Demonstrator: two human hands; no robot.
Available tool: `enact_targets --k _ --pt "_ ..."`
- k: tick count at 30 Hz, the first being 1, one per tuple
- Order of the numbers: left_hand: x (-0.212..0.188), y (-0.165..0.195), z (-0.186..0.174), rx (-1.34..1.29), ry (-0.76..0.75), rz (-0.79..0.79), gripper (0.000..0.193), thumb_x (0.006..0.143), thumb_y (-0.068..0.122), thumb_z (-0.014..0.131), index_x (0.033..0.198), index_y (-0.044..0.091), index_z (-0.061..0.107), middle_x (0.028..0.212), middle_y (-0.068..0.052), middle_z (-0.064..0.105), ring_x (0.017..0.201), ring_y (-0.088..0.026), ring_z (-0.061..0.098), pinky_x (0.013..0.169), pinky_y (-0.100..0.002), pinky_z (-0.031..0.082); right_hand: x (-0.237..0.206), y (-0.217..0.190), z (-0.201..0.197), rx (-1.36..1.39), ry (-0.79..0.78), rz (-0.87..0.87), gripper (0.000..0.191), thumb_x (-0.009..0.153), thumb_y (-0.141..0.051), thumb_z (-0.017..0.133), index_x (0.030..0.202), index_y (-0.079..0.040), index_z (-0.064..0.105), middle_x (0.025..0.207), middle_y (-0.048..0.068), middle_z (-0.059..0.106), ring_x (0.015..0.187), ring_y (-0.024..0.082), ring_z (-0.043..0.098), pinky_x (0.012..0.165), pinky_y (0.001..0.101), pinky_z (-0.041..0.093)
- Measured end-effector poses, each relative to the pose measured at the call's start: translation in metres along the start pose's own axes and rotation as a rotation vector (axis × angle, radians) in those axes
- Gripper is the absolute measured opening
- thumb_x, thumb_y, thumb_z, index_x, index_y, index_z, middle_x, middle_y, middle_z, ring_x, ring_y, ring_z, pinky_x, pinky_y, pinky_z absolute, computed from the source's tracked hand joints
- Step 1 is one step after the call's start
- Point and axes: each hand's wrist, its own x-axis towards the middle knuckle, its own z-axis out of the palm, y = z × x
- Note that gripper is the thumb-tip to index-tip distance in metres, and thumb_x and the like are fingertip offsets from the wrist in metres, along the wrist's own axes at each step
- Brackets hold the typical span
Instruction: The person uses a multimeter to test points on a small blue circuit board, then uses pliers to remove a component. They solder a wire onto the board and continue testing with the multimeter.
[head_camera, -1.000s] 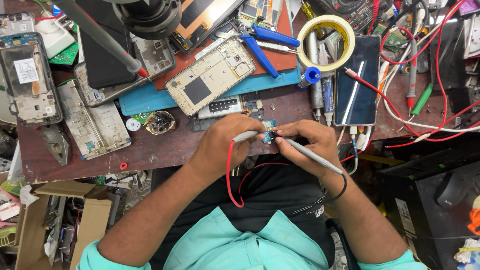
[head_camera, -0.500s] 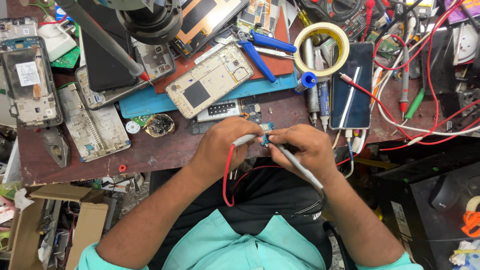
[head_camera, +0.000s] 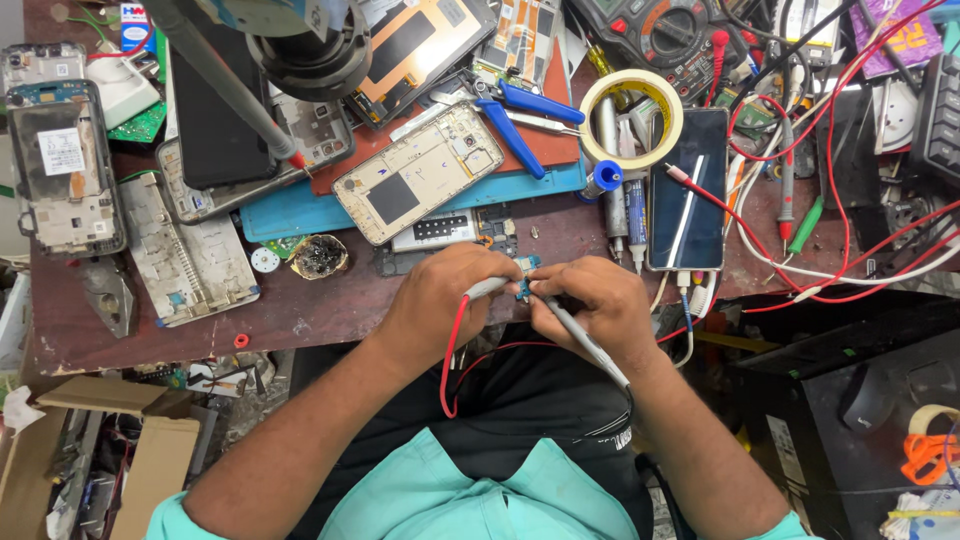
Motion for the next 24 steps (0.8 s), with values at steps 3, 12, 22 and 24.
enact_targets --k 3,12,22,24 --pt "-0.001 -0.001 0.001 0.008 0.003 -0.005 0.017 0.085 0.0 0.072 0.101 0.007 0.069 0.092 -0.013 0.072 0.091 -0.033 0.071 0.077 -0.043 0.057 0.0 0.0 0.001 -0.015 -0.001 0.002 0.017 0.07 -0.009 0.082 0.085 -0.005 0.074 0.093 0.007 0.078 0.078 0.022 0.073 0.068 0.0325 0.058" --pt "0.0 -0.001 0.001 0.001 -0.001 -0.003 0.02 0.084 -0.002 0.07 0.101 0.008 0.07 0.093 -0.012 0.074 0.093 -0.032 0.072 0.079 -0.042 0.058 0.0 0.001 0.001 -0.029 0.003 0.014 0.017 0.07 -0.009 0.082 0.084 -0.006 0.074 0.092 0.006 0.078 0.078 0.021 0.073 0.068 0.0324 0.058" --pt "-0.001 -0.004 -0.002 -0.013 -0.003 0.006 0.017 0.086 -0.001 0.067 0.1 0.008 0.069 0.095 -0.012 0.073 0.093 -0.031 0.072 0.081 -0.04 0.058 -0.006 0.007 0.006 -0.004 -0.005 0.034 0.018 0.069 -0.009 0.082 0.085 -0.005 0.074 0.093 0.007 0.078 0.076 0.02 0.073 0.067 0.0309 0.058" --pt "0.001 -0.007 -0.004 -0.072 -0.055 -0.164 0.01 0.091 0.006 0.071 0.101 0.006 0.071 0.089 -0.011 0.074 0.081 -0.026 0.072 0.071 -0.037 0.056 -0.008 0.012 0.007 0.054 0.002 0.08 0.016 0.072 -0.009 0.081 0.086 -0.004 0.074 0.094 0.008 0.079 0.078 0.019 0.074 0.069 0.0293 0.058"
